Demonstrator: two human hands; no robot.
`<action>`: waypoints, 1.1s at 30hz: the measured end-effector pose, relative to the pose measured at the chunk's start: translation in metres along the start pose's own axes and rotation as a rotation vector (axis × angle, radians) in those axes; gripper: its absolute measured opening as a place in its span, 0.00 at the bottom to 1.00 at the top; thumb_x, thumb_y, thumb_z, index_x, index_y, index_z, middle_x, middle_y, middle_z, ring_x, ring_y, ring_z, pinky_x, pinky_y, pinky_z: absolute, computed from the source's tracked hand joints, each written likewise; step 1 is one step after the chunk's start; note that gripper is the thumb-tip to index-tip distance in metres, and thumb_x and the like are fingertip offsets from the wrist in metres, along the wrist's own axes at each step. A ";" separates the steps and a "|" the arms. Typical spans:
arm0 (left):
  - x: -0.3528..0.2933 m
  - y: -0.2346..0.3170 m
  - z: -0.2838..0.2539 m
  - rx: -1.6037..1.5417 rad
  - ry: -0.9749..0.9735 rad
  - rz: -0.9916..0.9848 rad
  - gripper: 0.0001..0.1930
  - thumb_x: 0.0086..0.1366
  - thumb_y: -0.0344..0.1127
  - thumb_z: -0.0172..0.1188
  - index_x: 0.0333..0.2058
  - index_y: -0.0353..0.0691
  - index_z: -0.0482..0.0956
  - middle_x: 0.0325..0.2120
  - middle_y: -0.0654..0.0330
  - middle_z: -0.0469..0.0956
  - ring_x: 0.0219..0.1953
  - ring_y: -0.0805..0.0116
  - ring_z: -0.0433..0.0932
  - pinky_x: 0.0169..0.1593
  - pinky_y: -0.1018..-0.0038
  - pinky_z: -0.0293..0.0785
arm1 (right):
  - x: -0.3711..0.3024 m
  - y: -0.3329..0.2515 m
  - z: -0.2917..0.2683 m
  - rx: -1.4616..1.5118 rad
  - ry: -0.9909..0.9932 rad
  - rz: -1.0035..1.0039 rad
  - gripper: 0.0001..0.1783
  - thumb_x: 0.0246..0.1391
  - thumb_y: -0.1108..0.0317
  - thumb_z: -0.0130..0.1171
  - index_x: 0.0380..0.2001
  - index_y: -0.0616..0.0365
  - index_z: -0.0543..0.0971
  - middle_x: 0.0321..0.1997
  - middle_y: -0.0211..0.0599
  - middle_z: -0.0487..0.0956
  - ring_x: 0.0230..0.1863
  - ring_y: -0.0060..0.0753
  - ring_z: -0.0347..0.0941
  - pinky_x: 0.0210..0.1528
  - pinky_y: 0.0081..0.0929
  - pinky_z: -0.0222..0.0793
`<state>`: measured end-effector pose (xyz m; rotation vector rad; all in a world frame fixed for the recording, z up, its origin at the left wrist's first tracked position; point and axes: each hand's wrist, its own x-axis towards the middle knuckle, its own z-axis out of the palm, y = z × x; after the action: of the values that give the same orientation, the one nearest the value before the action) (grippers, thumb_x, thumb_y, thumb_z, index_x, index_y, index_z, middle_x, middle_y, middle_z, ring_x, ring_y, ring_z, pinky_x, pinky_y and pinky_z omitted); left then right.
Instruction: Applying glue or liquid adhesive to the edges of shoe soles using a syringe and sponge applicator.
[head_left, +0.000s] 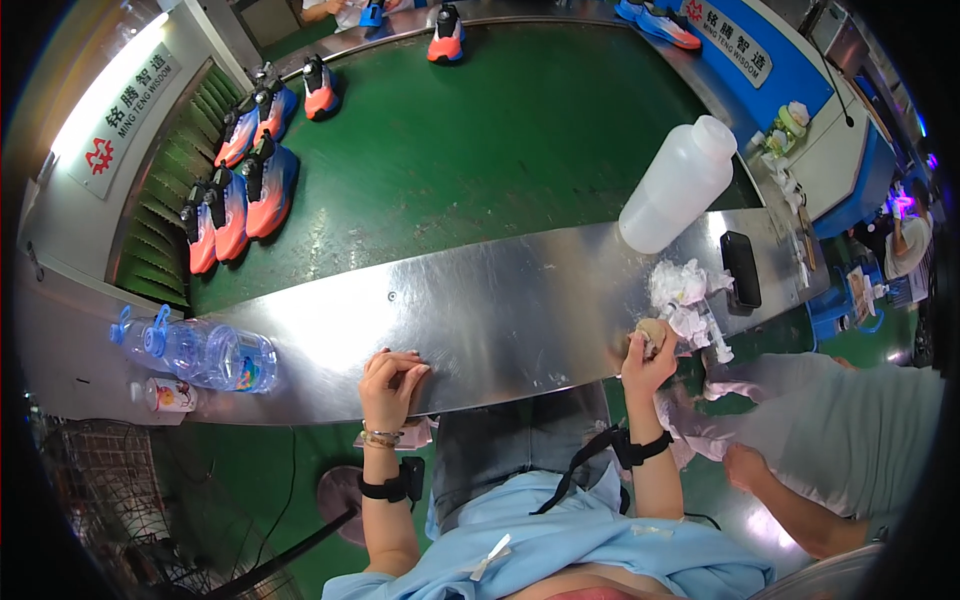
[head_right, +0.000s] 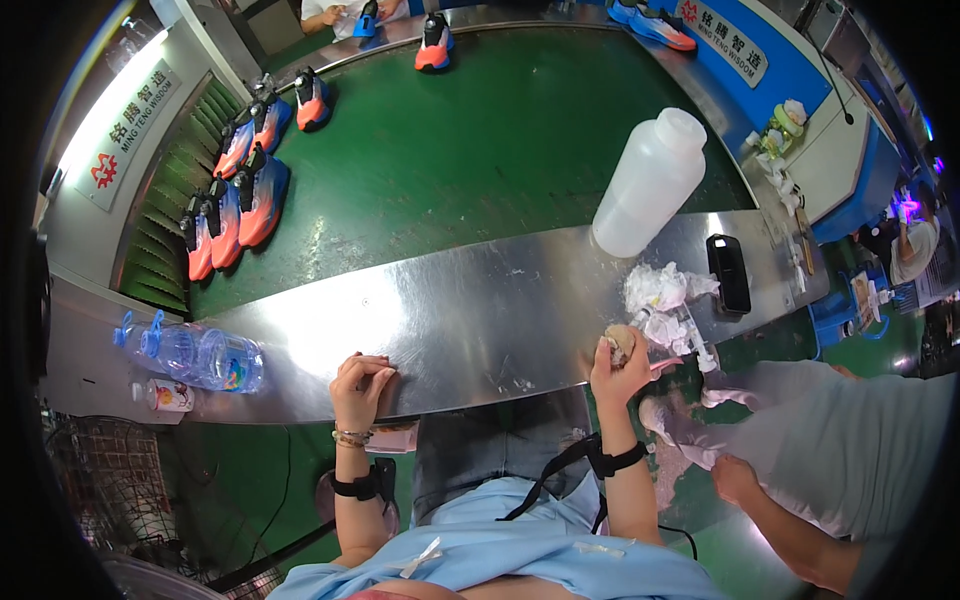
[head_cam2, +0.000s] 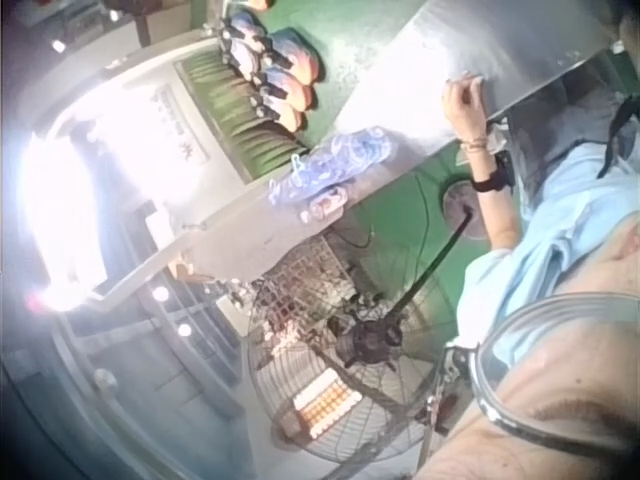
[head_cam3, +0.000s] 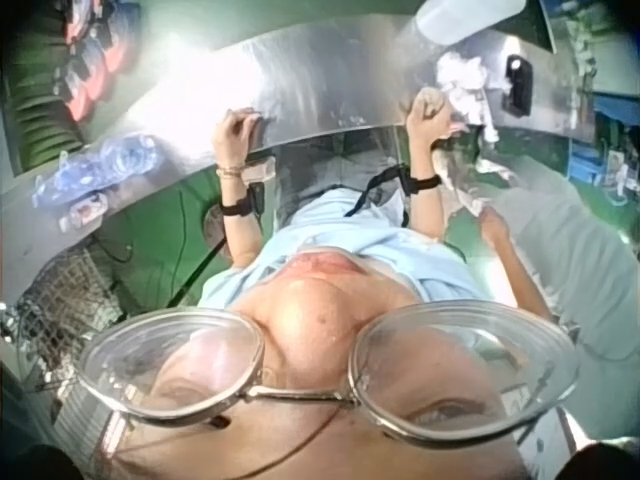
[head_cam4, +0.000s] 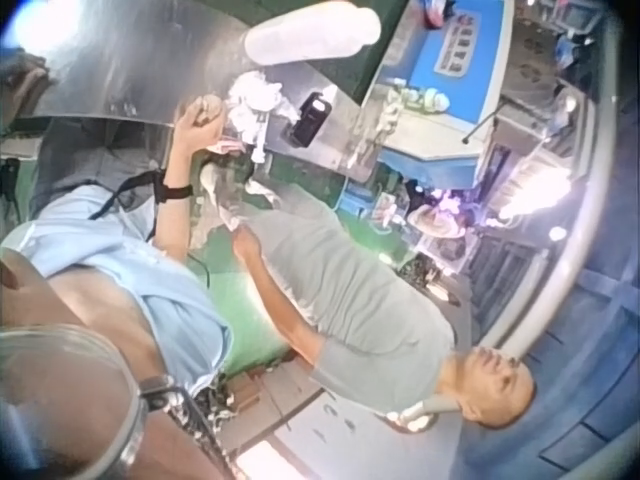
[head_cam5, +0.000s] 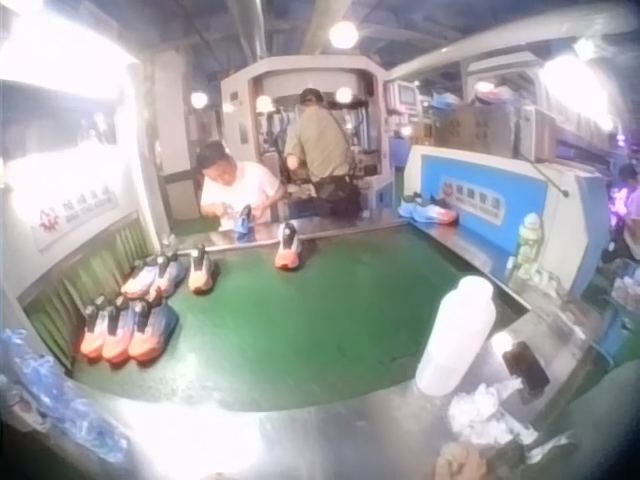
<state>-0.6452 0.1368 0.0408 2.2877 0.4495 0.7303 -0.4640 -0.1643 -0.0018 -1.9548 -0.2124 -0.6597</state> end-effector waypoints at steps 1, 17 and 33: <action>0.000 0.000 0.000 -0.006 0.010 -0.005 0.06 0.45 0.31 0.63 0.19 0.39 0.74 0.23 0.63 0.77 0.31 0.67 0.75 0.47 0.68 0.63 | 0.001 0.000 0.000 -0.008 -0.002 0.004 0.16 0.41 0.68 0.58 0.34 0.65 0.71 0.27 0.40 0.74 0.28 0.34 0.72 0.33 0.25 0.67; 0.000 -0.002 -0.003 0.014 -0.044 0.044 0.07 0.49 0.33 0.61 0.19 0.39 0.71 0.22 0.64 0.76 0.29 0.68 0.75 0.48 0.66 0.63 | -0.001 0.004 0.000 -0.047 0.010 -0.014 0.18 0.42 0.63 0.58 0.35 0.64 0.70 0.26 0.41 0.75 0.26 0.37 0.73 0.32 0.27 0.67; 0.002 0.001 -0.005 -0.005 -0.036 0.070 0.03 0.52 0.30 0.56 0.23 0.38 0.76 0.26 0.63 0.78 0.33 0.68 0.76 0.48 0.67 0.63 | -0.001 0.002 0.001 -0.028 0.015 -0.022 0.17 0.41 0.66 0.58 0.34 0.64 0.71 0.25 0.41 0.75 0.24 0.35 0.73 0.29 0.26 0.67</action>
<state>-0.6466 0.1392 0.0455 2.3179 0.3525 0.7229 -0.4631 -0.1643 -0.0044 -1.9768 -0.2170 -0.6948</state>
